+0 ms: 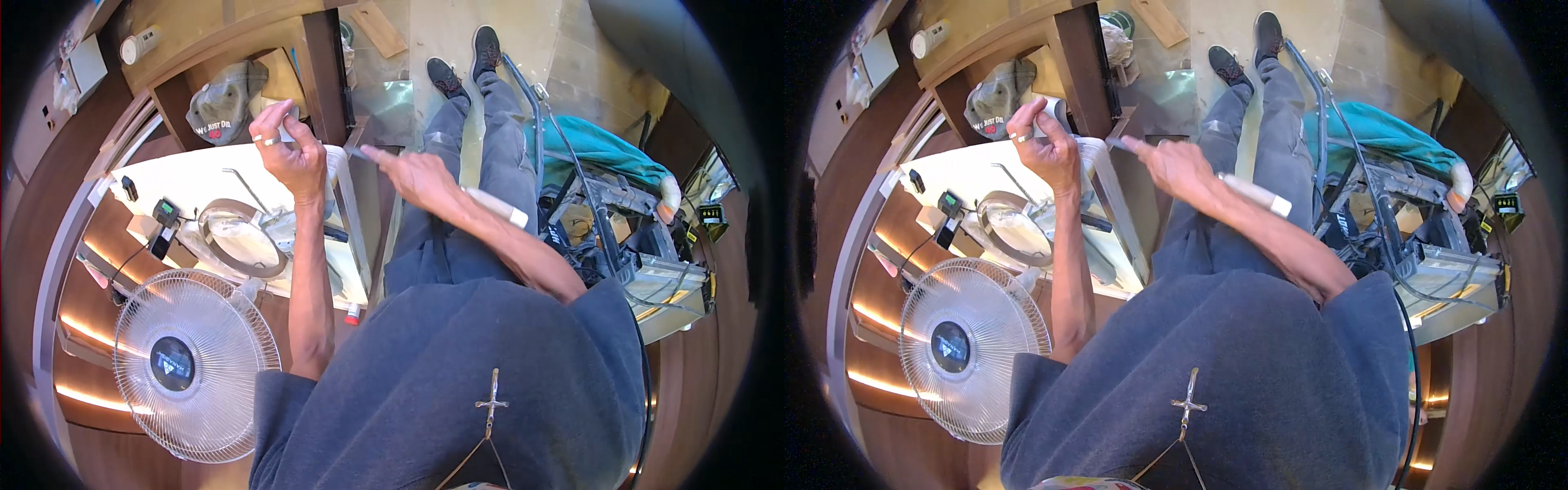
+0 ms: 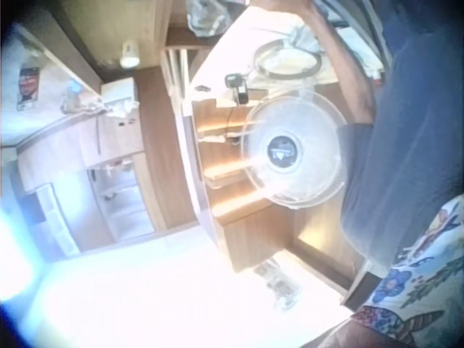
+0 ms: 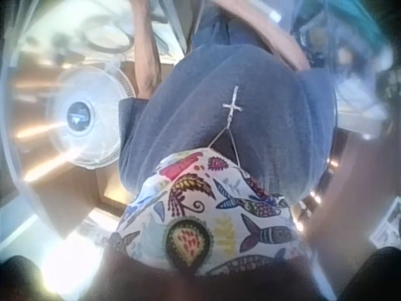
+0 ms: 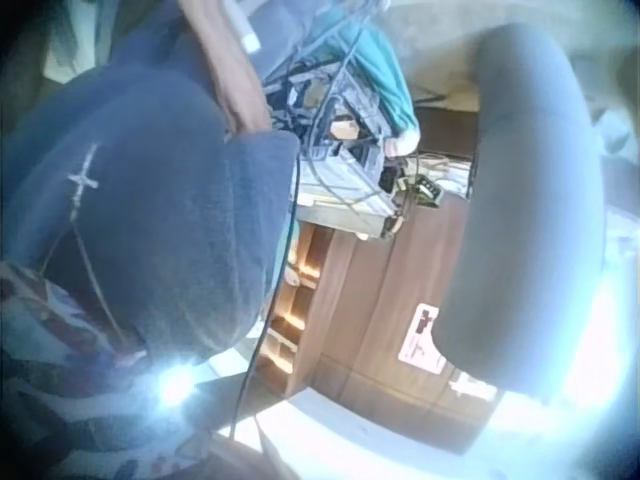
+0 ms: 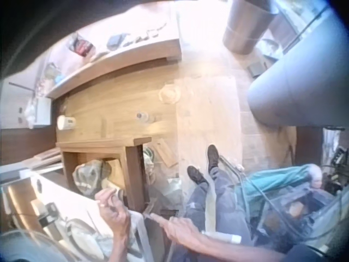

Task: The person uses a hammer to tap and secure a wooden cabinet door or panel into place. They repeatedly adjust the alignment and strike the edge of the wood to fit it properly.

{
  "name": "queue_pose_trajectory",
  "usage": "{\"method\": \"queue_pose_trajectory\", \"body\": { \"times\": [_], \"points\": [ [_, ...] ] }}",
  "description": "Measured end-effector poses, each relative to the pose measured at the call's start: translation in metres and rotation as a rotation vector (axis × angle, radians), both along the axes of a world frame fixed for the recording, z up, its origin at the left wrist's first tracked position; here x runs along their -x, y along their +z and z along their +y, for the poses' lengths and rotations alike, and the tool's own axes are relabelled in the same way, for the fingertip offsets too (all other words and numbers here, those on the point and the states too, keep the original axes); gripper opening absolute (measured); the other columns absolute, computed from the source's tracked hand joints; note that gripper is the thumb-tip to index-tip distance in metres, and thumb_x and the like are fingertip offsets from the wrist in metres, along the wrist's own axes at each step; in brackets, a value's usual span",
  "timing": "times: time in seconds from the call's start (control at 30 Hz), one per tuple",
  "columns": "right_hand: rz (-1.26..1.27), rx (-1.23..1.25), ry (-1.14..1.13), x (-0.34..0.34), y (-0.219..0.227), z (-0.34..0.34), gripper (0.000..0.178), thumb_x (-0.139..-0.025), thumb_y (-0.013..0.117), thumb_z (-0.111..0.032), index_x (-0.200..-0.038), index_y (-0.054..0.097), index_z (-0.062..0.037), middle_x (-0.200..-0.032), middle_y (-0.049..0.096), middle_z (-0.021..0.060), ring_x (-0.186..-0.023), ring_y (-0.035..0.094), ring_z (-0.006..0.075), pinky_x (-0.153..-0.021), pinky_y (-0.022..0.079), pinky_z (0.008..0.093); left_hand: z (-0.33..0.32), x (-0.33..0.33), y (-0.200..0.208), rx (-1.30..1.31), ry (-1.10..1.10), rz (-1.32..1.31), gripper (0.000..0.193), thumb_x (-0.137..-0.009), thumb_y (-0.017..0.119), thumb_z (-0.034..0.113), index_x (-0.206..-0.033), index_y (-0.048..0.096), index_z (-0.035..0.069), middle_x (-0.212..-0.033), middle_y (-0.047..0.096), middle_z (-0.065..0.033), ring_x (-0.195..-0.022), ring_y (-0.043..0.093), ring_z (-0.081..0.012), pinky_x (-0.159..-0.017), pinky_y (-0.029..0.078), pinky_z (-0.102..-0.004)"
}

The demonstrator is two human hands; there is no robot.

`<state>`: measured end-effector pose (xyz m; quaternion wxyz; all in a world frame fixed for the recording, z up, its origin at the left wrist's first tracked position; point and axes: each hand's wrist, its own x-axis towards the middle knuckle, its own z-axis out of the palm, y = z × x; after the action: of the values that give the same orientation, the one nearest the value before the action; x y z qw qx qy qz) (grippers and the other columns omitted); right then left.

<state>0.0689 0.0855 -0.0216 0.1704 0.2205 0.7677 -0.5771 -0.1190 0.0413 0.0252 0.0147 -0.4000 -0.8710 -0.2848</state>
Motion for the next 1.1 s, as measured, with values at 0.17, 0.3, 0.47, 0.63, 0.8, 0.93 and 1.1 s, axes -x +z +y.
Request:
{"method": "queue_pose_trajectory", "body": {
  "times": [0.17, 0.3, 0.47, 0.63, 0.8, 0.93, 1.1],
  "points": [
    [0.034, -0.034, -0.086, -0.003, -0.015, -0.009, 0.051, -0.091, 0.054, -0.013, -0.14, 0.047, -0.0198, -0.071, 0.064, 0.02, -0.065, 0.064, 0.0374, -0.056, 0.049, 0.0482, 0.003, -0.001, 0.004, 0.01, -0.011, -0.005, 0.02, -0.083, 0.055, -0.008, -0.1, 0.062, 0.001, -0.096, 0.061, -0.0138, -0.091, 0.059, -0.0281, -0.083, 0.048, -0.0364],
    [0.051, -0.04, -0.017, -0.005, 0.011, -0.003, 0.052, -0.09, 0.053, -0.012, -0.141, 0.046, -0.0191, -0.069, 0.064, 0.0184, -0.062, 0.063, 0.0359, -0.053, 0.048, 0.048, 0.0, 0.001, 0.001, -0.002, -0.015, -0.013, 0.021, -0.083, 0.055, -0.009, -0.1, 0.061, 0.001, -0.096, 0.06, -0.0135, -0.09, 0.06, -0.028, -0.083, 0.048, -0.0362],
    [0.053, -0.047, -0.088, 0.001, 0.007, -0.007, 0.05, -0.091, 0.053, -0.013, -0.14, 0.047, -0.0187, -0.068, 0.061, 0.019, -0.061, 0.062, 0.0368, -0.052, 0.047, 0.0481, 0.003, 0.002, 0.002, -0.005, -0.026, -0.002, 0.02, -0.084, 0.055, -0.009, -0.1, 0.061, 0.001, -0.096, 0.061, -0.0134, -0.091, 0.06, -0.0282, -0.083, 0.048, -0.0361],
    [0.057, -0.055, -0.082, -0.012, 0.028, 0.001, 0.048, -0.091, 0.053, -0.013, -0.139, 0.048, -0.018, -0.068, 0.061, 0.019, -0.061, 0.062, 0.0366, -0.053, 0.047, 0.0477, 0.001, 0.002, 0.002, -0.007, -0.022, -0.007, 0.02, -0.084, 0.055, -0.009, -0.1, 0.062, 0.001, -0.095, 0.061, -0.0134, -0.09, 0.06, -0.0277, -0.082, 0.049, -0.0363],
    [0.04, -0.059, -0.076, 0.005, 0.024, -0.004, 0.052, -0.087, 0.052, -0.009, -0.139, 0.049, -0.0159, -0.069, 0.061, 0.0193, -0.063, 0.062, 0.0371, -0.056, 0.049, 0.048, 0.002, 0.003, 0.0, -0.028, -0.03, 0.009, 0.02, -0.083, 0.055, -0.01, -0.099, 0.062, 0.0, -0.094, 0.061, -0.0134, -0.09, 0.06, -0.0276, -0.081, 0.049, -0.036],
    [0.069, 0.015, -0.138, 0.003, 0.018, -0.002, 0.052, -0.087, 0.051, -0.008, -0.138, 0.049, -0.0159, -0.069, 0.061, 0.0193, -0.064, 0.062, 0.0382, -0.059, 0.05, 0.0478, -0.001, 0.002, -0.001, -0.025, -0.017, 0.011, 0.021, -0.083, 0.055, -0.01, -0.099, 0.062, 0.001, -0.094, 0.061, -0.0133, -0.09, 0.06, -0.0274, -0.081, 0.049, -0.036],
    [-0.017, 0.004, -0.058, 0.001, 0.025, -0.006, 0.045, -0.094, 0.052, -0.016, -0.139, 0.048, -0.0195, -0.08, 0.065, 0.0219, -0.073, 0.063, 0.0396, -0.062, 0.048, 0.0496, -0.001, 0.002, 0.0, -0.045, -0.021, -0.011, 0.022, -0.083, 0.054, -0.01, -0.1, 0.062, 0.001, -0.094, 0.061, -0.0132, -0.09, 0.06, -0.0275, -0.082, 0.049, -0.0367]
  ]
}}
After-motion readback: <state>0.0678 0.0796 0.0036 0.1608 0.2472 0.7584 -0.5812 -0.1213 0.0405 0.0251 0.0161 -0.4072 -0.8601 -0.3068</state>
